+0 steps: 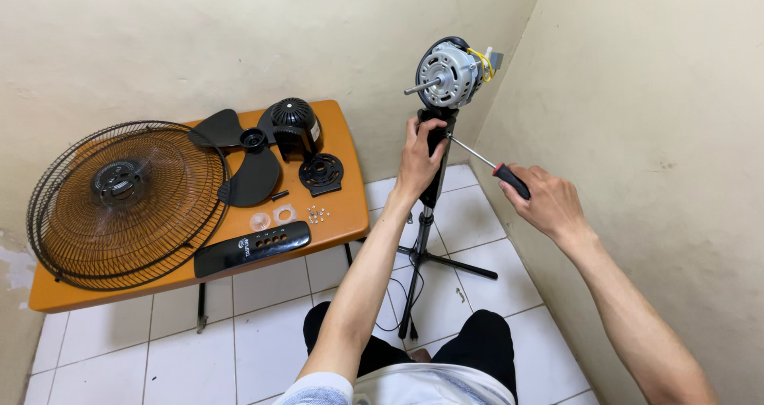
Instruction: The person uses a screwdriver to tighten screws on the control panel of a disassembled electric fan, then moves to the motor housing and tightens screws on the fan stand. The fan parts remain on a nearby table.
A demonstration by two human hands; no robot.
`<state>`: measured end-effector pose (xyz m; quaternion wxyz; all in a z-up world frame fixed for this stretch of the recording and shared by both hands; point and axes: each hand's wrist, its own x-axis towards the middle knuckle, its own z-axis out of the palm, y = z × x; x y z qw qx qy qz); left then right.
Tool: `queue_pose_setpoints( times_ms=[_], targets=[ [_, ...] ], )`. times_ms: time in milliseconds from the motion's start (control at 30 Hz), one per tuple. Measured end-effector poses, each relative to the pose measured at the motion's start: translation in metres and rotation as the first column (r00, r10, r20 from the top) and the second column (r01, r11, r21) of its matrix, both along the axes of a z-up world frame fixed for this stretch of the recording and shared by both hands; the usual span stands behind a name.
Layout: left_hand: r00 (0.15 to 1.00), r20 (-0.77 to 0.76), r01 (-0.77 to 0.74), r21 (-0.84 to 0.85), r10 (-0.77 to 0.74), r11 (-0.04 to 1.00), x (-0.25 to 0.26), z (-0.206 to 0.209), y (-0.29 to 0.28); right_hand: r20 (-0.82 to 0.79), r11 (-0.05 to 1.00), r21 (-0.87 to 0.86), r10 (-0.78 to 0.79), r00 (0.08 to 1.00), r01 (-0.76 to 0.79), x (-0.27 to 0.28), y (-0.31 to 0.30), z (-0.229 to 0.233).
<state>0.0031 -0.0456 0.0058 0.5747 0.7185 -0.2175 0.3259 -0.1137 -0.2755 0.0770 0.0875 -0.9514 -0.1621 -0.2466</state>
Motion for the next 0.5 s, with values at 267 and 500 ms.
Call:
queue_pose_setpoints(
  times_ms=[267,500],
  targets=[
    [1.0,-0.013,-0.009,0.012,0.009,1.0,-0.003,0.0,0.001,-0.344,0.966,0.233,-0.022,0.939,0.108,0.017,-0.015,-0.003],
    [0.999,0.02,-0.041,0.004,0.04,0.999,-0.005,-0.001,0.013,-0.02,0.909,0.31,0.299,0.954,-0.279,0.016,-0.013,-0.01]
  ],
)
